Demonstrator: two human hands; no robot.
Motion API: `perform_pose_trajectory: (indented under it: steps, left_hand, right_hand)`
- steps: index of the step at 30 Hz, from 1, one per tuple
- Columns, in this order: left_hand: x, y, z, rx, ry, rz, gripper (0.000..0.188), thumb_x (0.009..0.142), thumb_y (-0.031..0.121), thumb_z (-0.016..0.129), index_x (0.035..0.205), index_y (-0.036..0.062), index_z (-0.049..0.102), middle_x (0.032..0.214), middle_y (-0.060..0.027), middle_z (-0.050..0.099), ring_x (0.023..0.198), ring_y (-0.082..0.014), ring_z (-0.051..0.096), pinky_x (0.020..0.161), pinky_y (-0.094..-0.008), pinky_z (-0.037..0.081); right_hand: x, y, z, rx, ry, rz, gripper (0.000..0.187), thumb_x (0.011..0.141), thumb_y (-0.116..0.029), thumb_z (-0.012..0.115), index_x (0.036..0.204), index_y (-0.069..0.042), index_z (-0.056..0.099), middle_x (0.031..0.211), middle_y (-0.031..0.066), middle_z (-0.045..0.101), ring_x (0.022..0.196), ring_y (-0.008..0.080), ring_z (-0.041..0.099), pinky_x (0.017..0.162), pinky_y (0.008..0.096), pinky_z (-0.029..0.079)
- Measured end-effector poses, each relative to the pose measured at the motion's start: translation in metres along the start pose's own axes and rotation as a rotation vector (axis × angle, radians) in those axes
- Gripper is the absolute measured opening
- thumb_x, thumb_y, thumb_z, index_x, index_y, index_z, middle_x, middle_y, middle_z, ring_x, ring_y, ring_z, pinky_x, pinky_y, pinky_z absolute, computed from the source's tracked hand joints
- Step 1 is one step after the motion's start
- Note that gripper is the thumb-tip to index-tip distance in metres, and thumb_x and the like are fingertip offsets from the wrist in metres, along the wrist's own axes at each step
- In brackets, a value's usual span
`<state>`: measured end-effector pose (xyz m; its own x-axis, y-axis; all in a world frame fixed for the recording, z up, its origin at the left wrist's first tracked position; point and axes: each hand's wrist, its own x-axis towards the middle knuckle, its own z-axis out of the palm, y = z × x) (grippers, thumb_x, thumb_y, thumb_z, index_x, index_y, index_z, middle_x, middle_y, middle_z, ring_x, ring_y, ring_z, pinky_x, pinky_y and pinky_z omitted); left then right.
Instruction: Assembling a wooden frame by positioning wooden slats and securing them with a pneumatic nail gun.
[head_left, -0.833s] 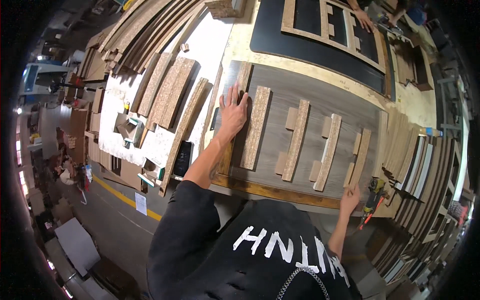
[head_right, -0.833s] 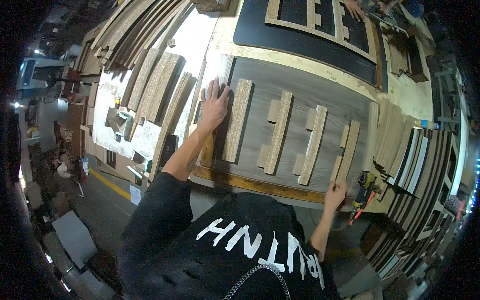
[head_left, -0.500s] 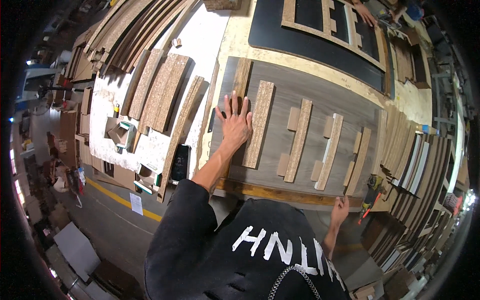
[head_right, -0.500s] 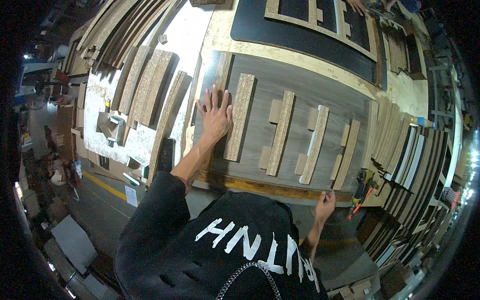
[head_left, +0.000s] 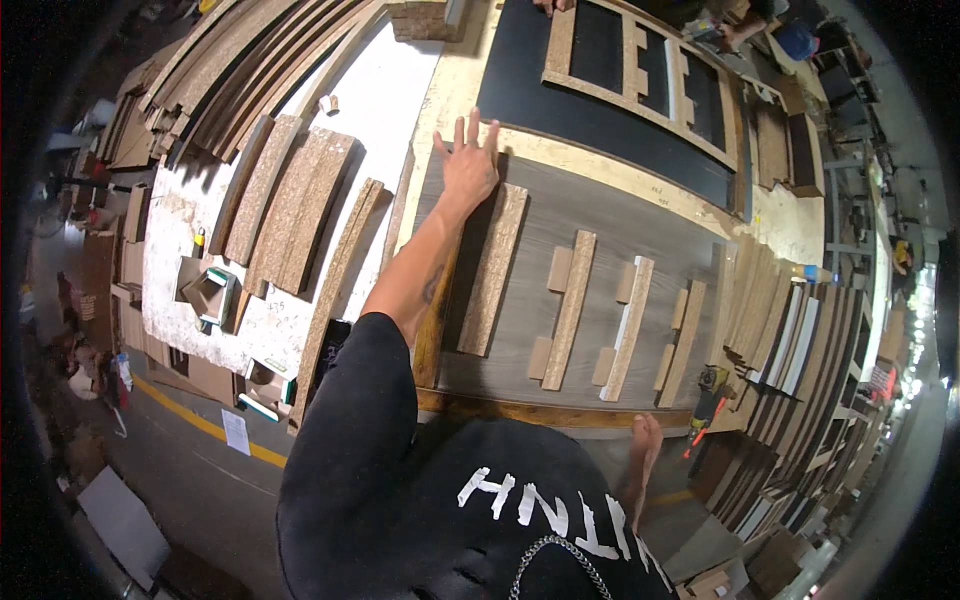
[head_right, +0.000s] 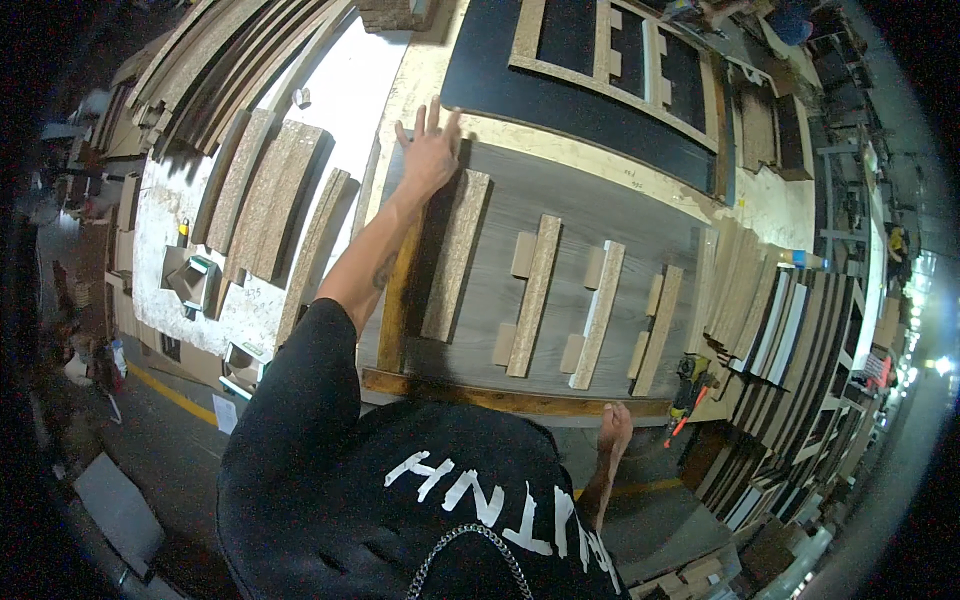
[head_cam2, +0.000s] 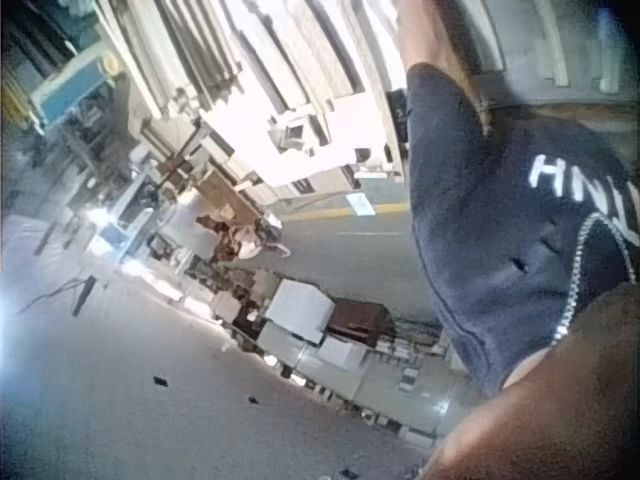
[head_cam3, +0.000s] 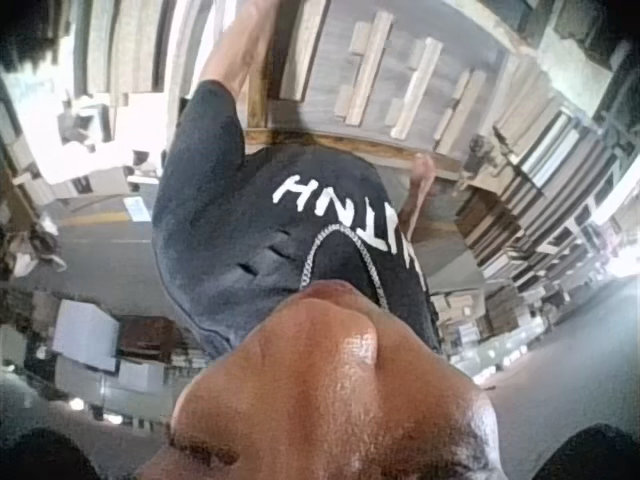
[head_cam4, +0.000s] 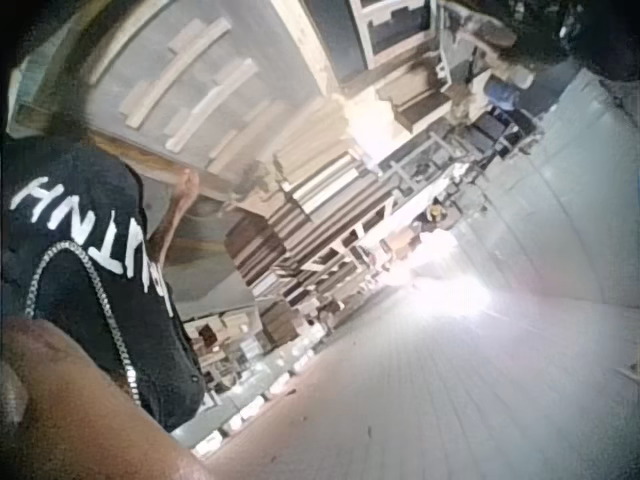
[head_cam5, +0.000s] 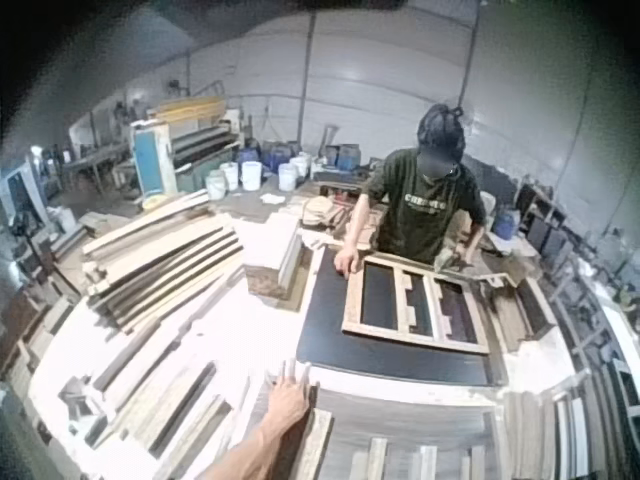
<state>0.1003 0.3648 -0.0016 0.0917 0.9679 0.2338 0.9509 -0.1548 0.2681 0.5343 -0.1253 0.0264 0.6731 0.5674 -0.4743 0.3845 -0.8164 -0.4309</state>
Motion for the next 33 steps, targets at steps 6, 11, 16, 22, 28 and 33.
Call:
perform_pose_trajectory:
  steps: [6,11,16,22,28,33]
  left_hand:
    - [-0.040,-0.013,-0.023,-0.152,0.109,-0.134,0.013,0.089,0.017,0.063,0.097,0.0069,0.067,0.108,-0.0102,0.066,0.112,-0.0260,0.057,0.109,-0.0594,0.022]
    - [-0.154,0.022,-0.040,-0.254,0.234,-0.183,0.025,0.093,0.026,0.061,0.102,0.0025,0.061,0.127,-0.0198,0.055,0.125,-0.0363,0.047,0.110,-0.0557,0.024]
    - [-0.247,0.065,-0.038,0.101,-0.067,-0.139,0.057,0.100,0.037,0.047,0.148,0.0095,0.036,0.158,-0.0222,0.023,0.149,-0.0362,0.015,0.114,-0.0658,0.004]
    - [-0.267,0.041,-0.055,0.178,-0.125,-0.301,0.060,0.100,0.032,0.044,0.153,0.0104,0.027,0.160,-0.0180,0.022,0.147,-0.0378,0.020,0.111,-0.0640,0.017]
    - [-0.281,0.051,-0.042,0.219,-0.131,-0.276,0.072,0.099,0.044,0.047,0.156,0.0082,0.022,0.160,-0.0255,0.017,0.147,-0.0424,0.018,0.109,-0.0703,0.016]
    - [-0.295,0.054,-0.043,0.235,-0.179,-0.318,0.075,0.099,0.046,0.042,0.157,0.0071,0.016,0.160,-0.0265,0.012,0.147,-0.0453,0.015,0.110,-0.0707,0.012]
  right_hand:
    - [0.002,-0.002,-0.002,0.247,-0.004,0.045,0.041,0.095,-0.021,0.063,0.123,0.009,0.057,0.116,0.0179,0.066,0.104,0.0224,0.064,0.087,0.0318,0.049]
    - [0.035,-0.007,-0.009,0.242,-0.092,0.000,0.039,0.096,-0.017,0.061,0.123,0.010,0.057,0.103,0.0158,0.070,0.097,0.0212,0.066,0.084,0.0305,0.049]
    - [0.082,-0.017,-0.025,0.039,0.197,-0.405,0.034,0.094,-0.017,0.062,0.116,0.009,0.061,0.102,0.0195,0.070,0.093,0.0252,0.067,0.082,0.0348,0.052]
    - [0.119,-0.064,-0.039,-0.044,0.299,-0.540,0.036,0.087,-0.023,0.063,0.115,-0.001,0.062,0.107,0.0234,0.062,0.102,0.0419,0.058,0.086,0.0475,0.048]
    - [0.136,-0.088,-0.042,-0.129,0.107,-0.484,0.061,0.089,-0.033,0.068,0.137,0.000,0.048,0.128,0.0244,0.053,0.118,0.0422,0.052,0.097,0.0471,0.045]
    - [0.133,-0.097,-0.049,-0.134,0.081,-0.462,0.059,0.088,-0.034,0.069,0.133,-0.001,0.051,0.124,0.0238,0.055,0.114,0.0422,0.055,0.095,0.0476,0.047]
